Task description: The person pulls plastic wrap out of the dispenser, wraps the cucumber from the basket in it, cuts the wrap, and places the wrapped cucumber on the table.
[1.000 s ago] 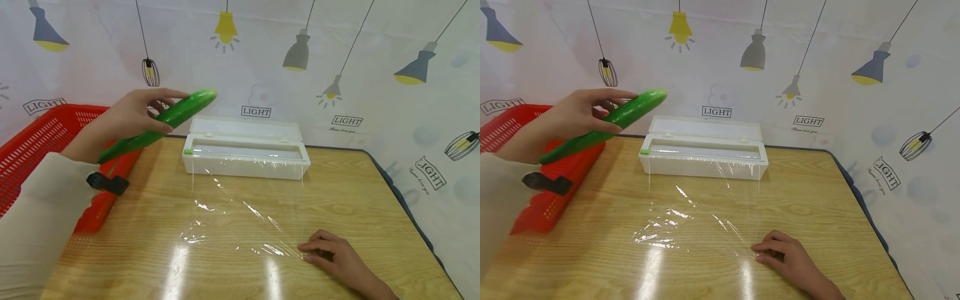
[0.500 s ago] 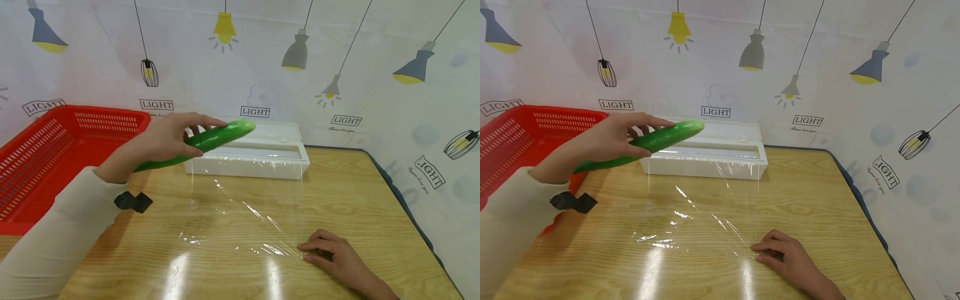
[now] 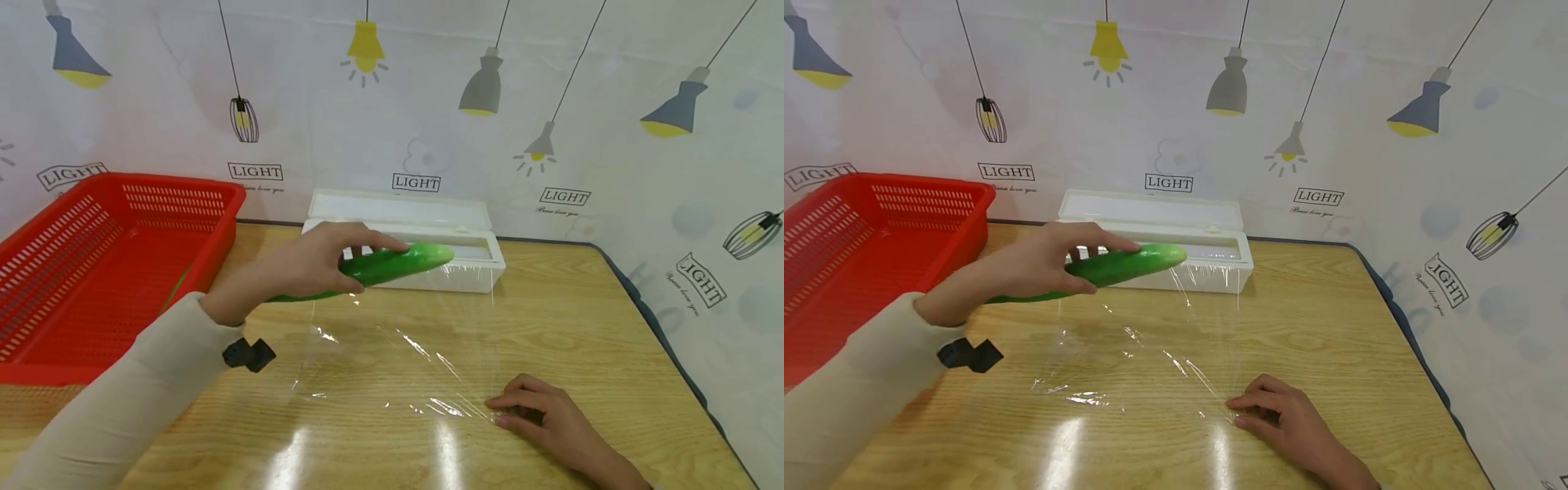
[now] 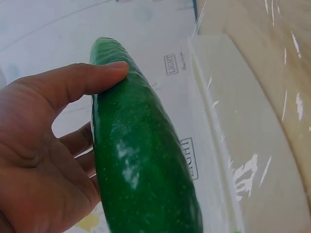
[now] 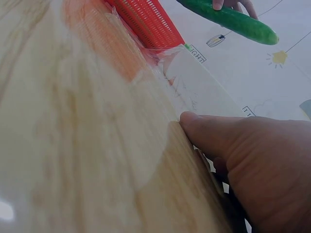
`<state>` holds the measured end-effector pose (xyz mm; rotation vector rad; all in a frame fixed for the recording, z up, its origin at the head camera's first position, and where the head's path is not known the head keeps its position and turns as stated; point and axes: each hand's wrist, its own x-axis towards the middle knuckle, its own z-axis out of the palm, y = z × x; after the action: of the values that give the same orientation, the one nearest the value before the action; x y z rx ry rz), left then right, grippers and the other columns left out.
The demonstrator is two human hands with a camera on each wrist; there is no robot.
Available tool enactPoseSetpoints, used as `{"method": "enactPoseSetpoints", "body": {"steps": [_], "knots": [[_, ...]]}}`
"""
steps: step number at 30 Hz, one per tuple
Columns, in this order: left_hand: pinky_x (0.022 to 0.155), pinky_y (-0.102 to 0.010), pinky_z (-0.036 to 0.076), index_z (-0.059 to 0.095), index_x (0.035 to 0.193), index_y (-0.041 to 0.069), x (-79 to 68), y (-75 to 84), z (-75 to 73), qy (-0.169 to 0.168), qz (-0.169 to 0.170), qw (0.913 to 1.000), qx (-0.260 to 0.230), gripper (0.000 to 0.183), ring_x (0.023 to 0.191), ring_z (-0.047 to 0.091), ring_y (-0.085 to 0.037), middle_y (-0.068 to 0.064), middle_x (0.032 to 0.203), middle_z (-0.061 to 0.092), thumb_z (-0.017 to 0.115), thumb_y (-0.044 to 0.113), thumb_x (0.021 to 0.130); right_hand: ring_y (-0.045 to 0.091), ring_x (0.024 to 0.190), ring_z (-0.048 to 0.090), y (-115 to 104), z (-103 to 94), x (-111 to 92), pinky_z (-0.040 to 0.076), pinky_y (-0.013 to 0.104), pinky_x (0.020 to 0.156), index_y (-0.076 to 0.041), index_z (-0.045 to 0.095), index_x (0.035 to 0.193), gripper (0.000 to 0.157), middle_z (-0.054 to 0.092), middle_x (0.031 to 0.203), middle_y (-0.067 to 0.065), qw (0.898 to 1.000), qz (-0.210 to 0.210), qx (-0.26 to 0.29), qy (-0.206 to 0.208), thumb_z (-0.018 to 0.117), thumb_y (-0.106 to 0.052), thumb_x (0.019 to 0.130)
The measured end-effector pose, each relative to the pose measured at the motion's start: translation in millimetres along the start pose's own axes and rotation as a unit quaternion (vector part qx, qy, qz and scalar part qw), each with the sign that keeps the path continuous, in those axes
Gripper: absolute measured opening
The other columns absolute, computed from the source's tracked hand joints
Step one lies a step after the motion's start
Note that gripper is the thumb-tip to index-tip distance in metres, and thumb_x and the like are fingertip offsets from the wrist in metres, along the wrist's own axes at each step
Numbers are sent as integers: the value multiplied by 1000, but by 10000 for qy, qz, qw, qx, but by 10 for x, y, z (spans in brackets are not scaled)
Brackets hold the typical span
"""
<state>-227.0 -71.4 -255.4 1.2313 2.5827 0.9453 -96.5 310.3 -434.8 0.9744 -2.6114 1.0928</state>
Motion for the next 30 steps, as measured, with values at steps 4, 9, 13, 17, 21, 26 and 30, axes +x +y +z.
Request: {"method": "enactPoseSetpoints", "body": {"steps": [4,9,13,17,21,26,30], "knots": [[77,-32,48,56,134,31,54,7,176,-207,99,9997,64,70,93,53,-17,7,120,57,79,1,75,3,73,51,-30,-2,8,42,16,59,-16,73,107,35,59,96,-6,10000,-54,49,34,76,2,76],[79,-31,47,56,133,35,102,23,397,-534,89,9985,126,71,94,54,-14,7,118,58,78,1,75,4,73,52,-50,-4,5,42,17,59,-14,73,107,35,60,96,-5,9999,-54,106,96,76,3,76],[78,-28,47,58,132,33,146,28,540,-620,262,9974,262,69,93,53,-12,5,116,58,80,3,73,4,74,52,-23,-4,-5,42,18,59,-15,72,108,35,59,97,-6,9999,-24,80,68,76,1,77],[76,-27,47,59,131,31,191,35,652,-691,417,9962,330,70,91,53,-13,3,110,58,82,4,71,4,75,52,-1,-2,-8,43,19,59,-17,72,109,34,59,98,-7,10000,14,55,48,76,-2,79],[80,-28,45,59,132,32,225,47,748,-829,441,9950,345,70,95,52,-13,2,115,58,80,3,72,4,75,52,1,-2,-4,43,19,59,-17,72,110,33,59,98,-7,10000,21,62,36,76,-4,79],[79,-27,45,58,133,31,268,71,883,-930,517,9932,471,69,96,52,-12,2,118,59,79,3,73,4,75,52,-4,-5,-3,44,19,60,-18,72,109,33,59,98,-8,10000,-9,36,46,76,-4,80],[75,-25,45,57,133,32,303,86,996,-1022,471,9918,608,69,93,53,-12,2,114,59,80,4,74,4,75,53,0,-5,-9,44,20,60,-19,72,109,33,59,98,-9,10000,24,-8,49,76,-6,80]]}}
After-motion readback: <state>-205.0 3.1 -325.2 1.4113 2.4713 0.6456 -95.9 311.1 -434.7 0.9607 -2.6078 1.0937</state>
